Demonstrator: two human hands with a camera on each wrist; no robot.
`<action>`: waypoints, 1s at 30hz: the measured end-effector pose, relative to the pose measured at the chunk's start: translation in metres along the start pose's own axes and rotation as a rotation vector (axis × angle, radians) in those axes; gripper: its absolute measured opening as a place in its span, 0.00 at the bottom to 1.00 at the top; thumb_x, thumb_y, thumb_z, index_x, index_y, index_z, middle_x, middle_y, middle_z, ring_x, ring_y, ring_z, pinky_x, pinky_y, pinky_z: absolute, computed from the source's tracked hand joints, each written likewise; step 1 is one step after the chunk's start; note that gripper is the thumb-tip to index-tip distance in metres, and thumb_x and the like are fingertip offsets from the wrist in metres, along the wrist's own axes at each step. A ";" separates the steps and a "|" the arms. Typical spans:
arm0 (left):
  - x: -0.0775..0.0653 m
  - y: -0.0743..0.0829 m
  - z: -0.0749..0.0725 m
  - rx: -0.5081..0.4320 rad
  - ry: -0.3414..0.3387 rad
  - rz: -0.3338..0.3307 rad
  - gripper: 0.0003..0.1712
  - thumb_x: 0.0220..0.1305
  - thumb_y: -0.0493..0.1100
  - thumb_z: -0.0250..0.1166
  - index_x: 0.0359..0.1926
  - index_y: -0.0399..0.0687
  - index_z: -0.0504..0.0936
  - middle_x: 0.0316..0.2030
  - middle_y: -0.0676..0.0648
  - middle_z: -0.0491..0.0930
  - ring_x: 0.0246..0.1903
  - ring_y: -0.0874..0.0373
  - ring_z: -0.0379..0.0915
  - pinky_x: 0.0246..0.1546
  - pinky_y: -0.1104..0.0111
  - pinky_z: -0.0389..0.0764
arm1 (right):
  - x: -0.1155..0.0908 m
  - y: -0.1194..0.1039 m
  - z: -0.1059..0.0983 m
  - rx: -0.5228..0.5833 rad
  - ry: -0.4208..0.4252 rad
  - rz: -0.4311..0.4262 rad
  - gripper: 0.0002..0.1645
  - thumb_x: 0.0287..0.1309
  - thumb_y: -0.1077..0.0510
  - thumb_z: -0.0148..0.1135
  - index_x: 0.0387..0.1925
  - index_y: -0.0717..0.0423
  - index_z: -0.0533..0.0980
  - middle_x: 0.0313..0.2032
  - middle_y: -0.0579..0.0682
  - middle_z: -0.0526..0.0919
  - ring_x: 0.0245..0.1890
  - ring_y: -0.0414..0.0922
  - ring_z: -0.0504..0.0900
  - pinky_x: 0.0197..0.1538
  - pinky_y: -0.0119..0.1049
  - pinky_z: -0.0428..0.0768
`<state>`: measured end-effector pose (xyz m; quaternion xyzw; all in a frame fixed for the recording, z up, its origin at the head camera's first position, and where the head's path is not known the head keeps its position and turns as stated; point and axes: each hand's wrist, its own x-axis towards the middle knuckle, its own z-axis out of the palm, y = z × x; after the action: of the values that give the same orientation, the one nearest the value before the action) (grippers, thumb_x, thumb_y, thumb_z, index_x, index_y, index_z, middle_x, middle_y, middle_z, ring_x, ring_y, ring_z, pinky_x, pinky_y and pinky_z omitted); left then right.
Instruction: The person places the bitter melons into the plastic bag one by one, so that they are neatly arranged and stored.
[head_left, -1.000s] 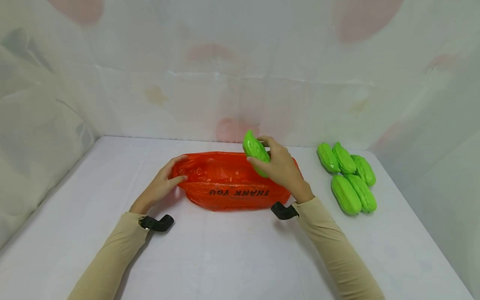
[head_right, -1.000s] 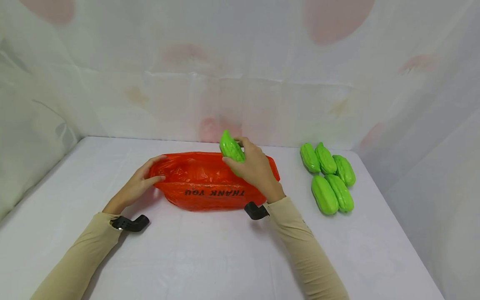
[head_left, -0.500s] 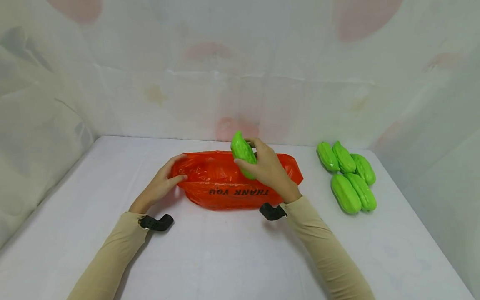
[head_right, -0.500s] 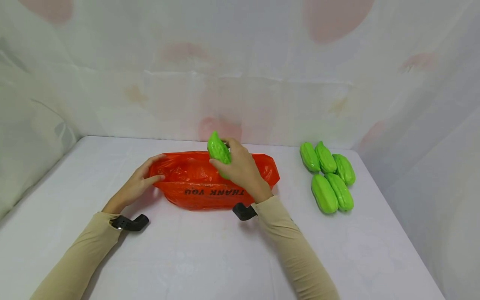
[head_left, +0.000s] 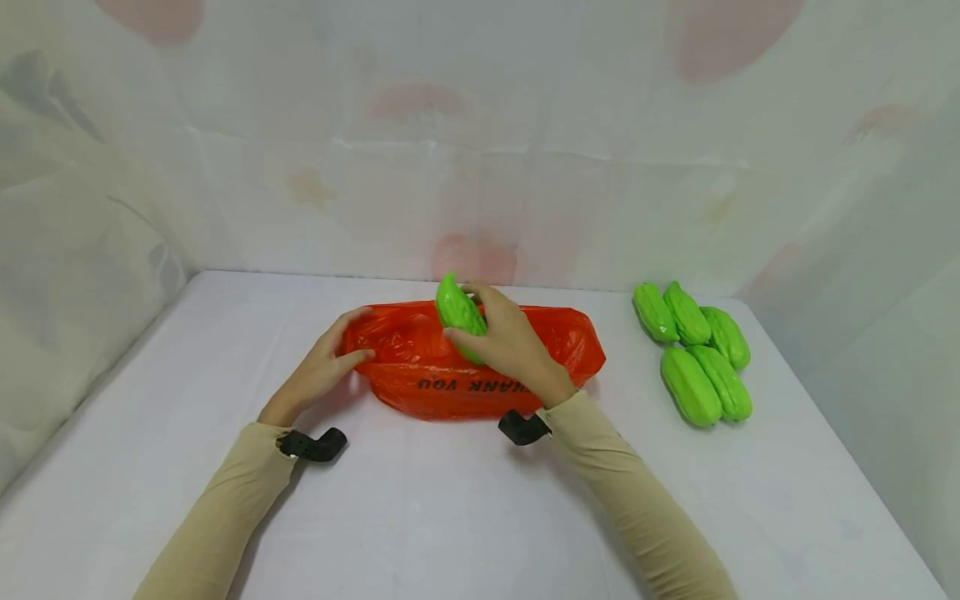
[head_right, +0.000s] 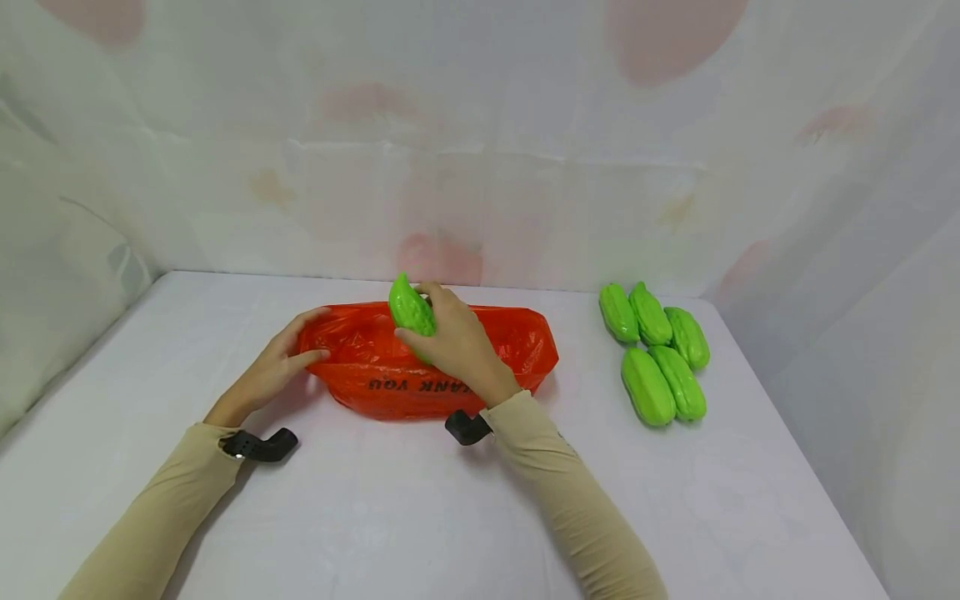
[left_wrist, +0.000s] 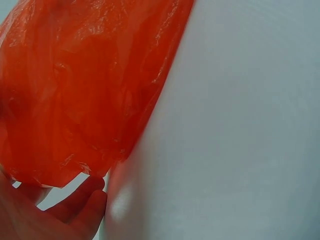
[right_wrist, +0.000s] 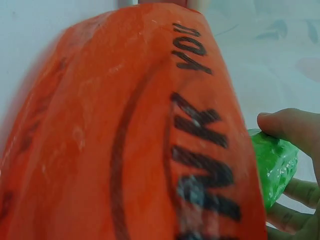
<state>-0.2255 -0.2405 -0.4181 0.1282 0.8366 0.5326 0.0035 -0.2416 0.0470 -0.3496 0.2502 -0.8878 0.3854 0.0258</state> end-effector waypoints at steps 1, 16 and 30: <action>0.000 0.000 0.000 -0.002 -0.001 0.000 0.36 0.68 0.33 0.55 0.75 0.41 0.55 0.72 0.35 0.60 0.70 0.37 0.57 0.73 0.39 0.52 | 0.001 -0.001 0.002 -0.013 -0.001 0.001 0.39 0.59 0.45 0.67 0.68 0.52 0.65 0.56 0.48 0.77 0.48 0.45 0.77 0.48 0.38 0.83; 0.000 0.001 -0.003 0.010 -0.010 0.003 0.37 0.68 0.33 0.56 0.75 0.42 0.54 0.71 0.35 0.61 0.70 0.37 0.57 0.73 0.38 0.51 | 0.012 -0.017 0.019 0.015 -0.055 0.021 0.38 0.60 0.45 0.66 0.68 0.53 0.65 0.54 0.48 0.78 0.46 0.43 0.77 0.46 0.35 0.83; -0.002 -0.001 -0.001 0.023 -0.009 0.018 0.39 0.69 0.35 0.57 0.76 0.43 0.52 0.73 0.35 0.58 0.72 0.37 0.54 0.73 0.37 0.49 | 0.018 -0.025 0.037 -0.011 -0.143 0.051 0.41 0.61 0.42 0.65 0.70 0.54 0.63 0.51 0.50 0.81 0.45 0.43 0.80 0.43 0.31 0.84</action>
<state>-0.2237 -0.2420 -0.4193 0.1383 0.8414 0.5224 0.0011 -0.2403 -0.0004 -0.3544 0.2542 -0.8955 0.3623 -0.0463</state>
